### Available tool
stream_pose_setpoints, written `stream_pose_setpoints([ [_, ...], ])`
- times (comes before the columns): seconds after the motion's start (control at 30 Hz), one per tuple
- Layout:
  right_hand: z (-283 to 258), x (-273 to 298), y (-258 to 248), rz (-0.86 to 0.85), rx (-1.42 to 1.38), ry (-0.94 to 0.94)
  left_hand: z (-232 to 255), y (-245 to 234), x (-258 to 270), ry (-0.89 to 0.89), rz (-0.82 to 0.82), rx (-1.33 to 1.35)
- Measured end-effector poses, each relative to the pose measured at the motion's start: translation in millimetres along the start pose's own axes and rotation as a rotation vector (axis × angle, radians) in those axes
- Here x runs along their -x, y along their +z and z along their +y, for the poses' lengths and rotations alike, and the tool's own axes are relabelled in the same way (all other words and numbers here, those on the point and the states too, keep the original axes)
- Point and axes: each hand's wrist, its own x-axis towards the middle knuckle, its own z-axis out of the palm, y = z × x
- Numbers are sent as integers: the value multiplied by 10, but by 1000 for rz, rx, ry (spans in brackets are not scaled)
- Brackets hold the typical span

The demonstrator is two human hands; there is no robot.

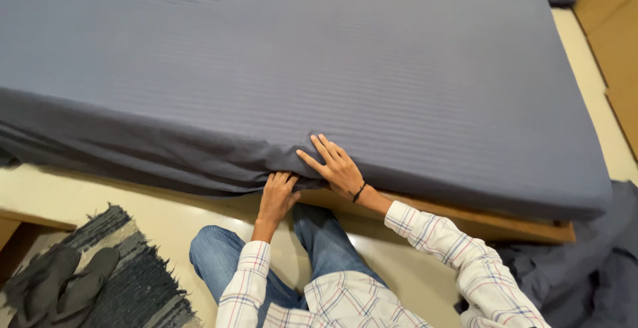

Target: The person smooths the surface of a bedsheet and tucks the edges of the sheet under the mattress by hand.

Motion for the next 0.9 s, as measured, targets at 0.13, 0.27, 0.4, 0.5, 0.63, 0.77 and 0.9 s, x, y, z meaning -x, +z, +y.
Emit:
stream_pose_setpoints([
  [0.13, -117, 31, -153, -76, -63, 51, -121, 59, 106, 68, -47, -8],
  [0.27, -620, 501, -63, 68, -500, 260, -220, 84, 203, 165, 38, -29],
  [0.4, -733, 658, 192, -136, -579, 368, -273, 65, 297, 125, 19, 36],
  [0.5, -690, 580, 231, -114, -534, 265, -257, 32, 283, 114, -5, 72],
  [0.63, -676, 470, 273, -155, -527, 292, -296, -72, 225, 236, 131, -65],
  [0.77, -693, 359, 381, -159, -477, 406, -448, -97, 122, 346, 128, -202],
  [0.9, -855, 281, 208, 256, -325, 429, -570, -32, 177, 274, 11, -167],
])
